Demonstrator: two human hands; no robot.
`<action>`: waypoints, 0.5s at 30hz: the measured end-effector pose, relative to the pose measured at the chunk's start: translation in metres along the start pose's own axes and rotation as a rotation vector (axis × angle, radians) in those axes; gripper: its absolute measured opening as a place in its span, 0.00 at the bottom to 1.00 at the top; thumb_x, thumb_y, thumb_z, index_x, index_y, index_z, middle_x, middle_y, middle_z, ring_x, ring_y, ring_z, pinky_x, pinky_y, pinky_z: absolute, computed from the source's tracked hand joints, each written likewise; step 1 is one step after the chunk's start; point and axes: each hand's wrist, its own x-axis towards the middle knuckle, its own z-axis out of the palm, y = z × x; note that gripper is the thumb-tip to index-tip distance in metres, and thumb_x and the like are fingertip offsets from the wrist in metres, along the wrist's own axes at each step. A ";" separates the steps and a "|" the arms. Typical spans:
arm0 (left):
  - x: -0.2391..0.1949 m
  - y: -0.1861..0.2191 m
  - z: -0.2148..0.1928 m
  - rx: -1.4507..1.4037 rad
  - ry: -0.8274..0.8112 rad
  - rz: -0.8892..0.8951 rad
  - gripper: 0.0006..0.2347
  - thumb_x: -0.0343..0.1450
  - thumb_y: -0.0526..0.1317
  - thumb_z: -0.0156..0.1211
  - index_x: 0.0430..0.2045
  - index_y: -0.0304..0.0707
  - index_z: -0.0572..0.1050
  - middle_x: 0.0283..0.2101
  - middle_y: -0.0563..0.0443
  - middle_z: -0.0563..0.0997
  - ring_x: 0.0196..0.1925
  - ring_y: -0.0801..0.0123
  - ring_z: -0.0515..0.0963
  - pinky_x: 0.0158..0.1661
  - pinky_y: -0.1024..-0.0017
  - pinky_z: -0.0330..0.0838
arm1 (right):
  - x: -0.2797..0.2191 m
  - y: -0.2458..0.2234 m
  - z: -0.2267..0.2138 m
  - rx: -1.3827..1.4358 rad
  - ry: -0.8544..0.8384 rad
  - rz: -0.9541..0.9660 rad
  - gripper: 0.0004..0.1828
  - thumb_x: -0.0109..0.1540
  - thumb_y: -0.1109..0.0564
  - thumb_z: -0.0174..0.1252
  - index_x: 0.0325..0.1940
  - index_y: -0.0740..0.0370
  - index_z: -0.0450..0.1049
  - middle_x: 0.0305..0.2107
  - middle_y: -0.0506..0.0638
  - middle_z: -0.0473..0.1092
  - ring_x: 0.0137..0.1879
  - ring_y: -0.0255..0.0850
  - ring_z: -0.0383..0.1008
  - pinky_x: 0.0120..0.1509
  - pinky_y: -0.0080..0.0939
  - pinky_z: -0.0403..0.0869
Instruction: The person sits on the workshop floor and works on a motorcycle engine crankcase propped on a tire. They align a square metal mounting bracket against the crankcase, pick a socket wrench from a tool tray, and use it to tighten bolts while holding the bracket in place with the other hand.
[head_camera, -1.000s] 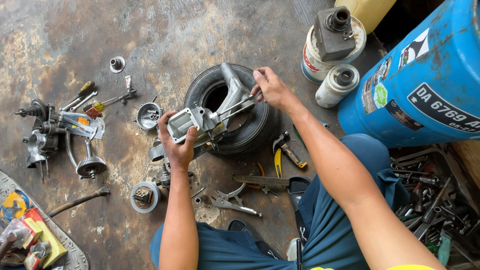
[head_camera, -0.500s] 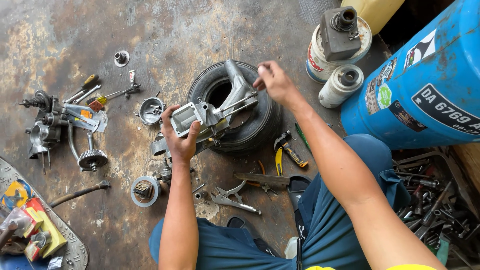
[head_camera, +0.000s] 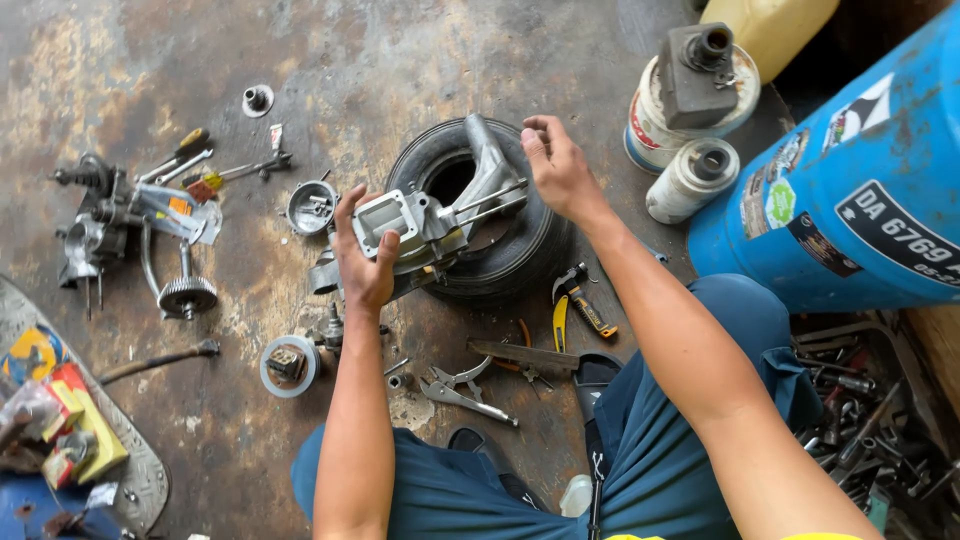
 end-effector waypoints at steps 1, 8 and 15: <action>0.000 0.002 -0.001 0.004 0.014 -0.006 0.34 0.68 0.68 0.54 0.65 0.54 0.62 0.55 0.36 0.76 0.51 0.48 0.77 0.48 0.51 0.71 | 0.001 -0.001 0.002 -0.001 -0.015 -0.005 0.21 0.74 0.41 0.45 0.62 0.56 0.67 0.44 0.59 0.77 0.52 0.55 0.79 0.55 0.54 0.75; -0.001 0.026 -0.010 0.002 -0.022 -0.002 0.37 0.70 0.70 0.44 0.69 0.47 0.54 0.59 0.29 0.73 0.60 0.28 0.70 0.52 0.28 0.66 | -0.007 -0.016 0.007 0.005 0.082 -0.126 0.17 0.73 0.45 0.47 0.55 0.57 0.73 0.39 0.55 0.77 0.48 0.48 0.79 0.51 0.48 0.76; -0.011 0.045 -0.073 0.180 -0.092 -0.239 0.34 0.75 0.69 0.29 0.70 0.49 0.56 0.65 0.37 0.72 0.66 0.34 0.69 0.61 0.42 0.63 | -0.054 -0.040 0.055 -0.069 -0.041 -0.914 0.11 0.65 0.54 0.60 0.26 0.52 0.75 0.21 0.46 0.67 0.29 0.47 0.71 0.38 0.43 0.73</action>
